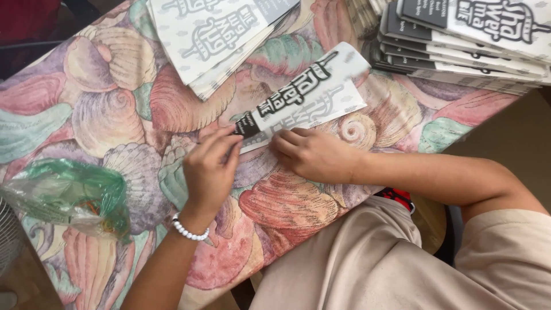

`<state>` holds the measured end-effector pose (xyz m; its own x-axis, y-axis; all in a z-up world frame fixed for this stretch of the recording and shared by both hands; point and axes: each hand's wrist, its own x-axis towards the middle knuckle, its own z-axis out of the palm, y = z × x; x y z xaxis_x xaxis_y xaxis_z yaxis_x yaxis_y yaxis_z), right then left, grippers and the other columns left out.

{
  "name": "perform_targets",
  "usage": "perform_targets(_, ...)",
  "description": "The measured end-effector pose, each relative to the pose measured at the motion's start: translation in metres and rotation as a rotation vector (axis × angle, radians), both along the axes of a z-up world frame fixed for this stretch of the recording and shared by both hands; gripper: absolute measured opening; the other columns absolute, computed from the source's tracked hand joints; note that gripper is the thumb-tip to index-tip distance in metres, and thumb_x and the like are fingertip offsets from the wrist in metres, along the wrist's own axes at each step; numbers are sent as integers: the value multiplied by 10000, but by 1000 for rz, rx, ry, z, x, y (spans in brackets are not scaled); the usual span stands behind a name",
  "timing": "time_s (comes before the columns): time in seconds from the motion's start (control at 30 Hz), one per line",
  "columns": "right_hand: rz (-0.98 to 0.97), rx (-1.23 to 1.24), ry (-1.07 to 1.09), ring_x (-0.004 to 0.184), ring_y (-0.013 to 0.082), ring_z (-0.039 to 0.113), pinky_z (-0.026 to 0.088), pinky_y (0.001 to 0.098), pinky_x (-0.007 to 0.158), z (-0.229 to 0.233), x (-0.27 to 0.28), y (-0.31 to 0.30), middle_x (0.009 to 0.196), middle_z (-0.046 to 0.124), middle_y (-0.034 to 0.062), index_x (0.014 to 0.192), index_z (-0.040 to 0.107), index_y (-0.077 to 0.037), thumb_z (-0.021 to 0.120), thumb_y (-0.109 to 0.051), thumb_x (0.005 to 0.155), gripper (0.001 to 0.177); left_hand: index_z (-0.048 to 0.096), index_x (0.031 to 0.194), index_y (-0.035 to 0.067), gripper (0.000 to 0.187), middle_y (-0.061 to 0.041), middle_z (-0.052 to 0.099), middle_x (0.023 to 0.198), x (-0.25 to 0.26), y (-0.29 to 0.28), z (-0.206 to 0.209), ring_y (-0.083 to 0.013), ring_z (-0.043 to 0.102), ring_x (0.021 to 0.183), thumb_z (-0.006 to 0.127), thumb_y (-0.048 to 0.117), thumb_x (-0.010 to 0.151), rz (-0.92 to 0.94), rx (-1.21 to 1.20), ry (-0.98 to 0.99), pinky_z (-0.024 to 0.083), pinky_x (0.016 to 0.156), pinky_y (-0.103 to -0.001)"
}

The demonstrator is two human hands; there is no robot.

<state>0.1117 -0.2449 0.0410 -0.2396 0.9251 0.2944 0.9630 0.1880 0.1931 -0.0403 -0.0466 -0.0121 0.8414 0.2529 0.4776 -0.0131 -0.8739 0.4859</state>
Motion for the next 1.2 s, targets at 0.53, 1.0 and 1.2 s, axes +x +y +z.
perform_targets(0.53,79,133,147,919,290,700,581,352,772,-39,1,-12,945,681,175,987,721,11,612,-30,976,117,751,975,97,55,-67,737,1135,-6,0,-16,-300,702,1100,708,114,946,-63,132,20,580,836,-403)
perform_targets(1.0,-44,71,144,934,248,705,580,333,762,-20,10,14,925,706,121,969,742,-14,680,-41,976,68,762,962,58,74,-99,746,1073,-4,0,-28,-302,713,1083,693,81,953,-102,255,-9,577,896,-408)
perform_targets(1.2,-29,62,125,931,233,691,579,318,761,-28,14,12,920,695,104,968,745,-24,682,-76,978,82,758,954,60,71,-96,748,1057,-5,-2,-20,-293,720,1071,699,100,957,-100,307,-16,537,979,-464)
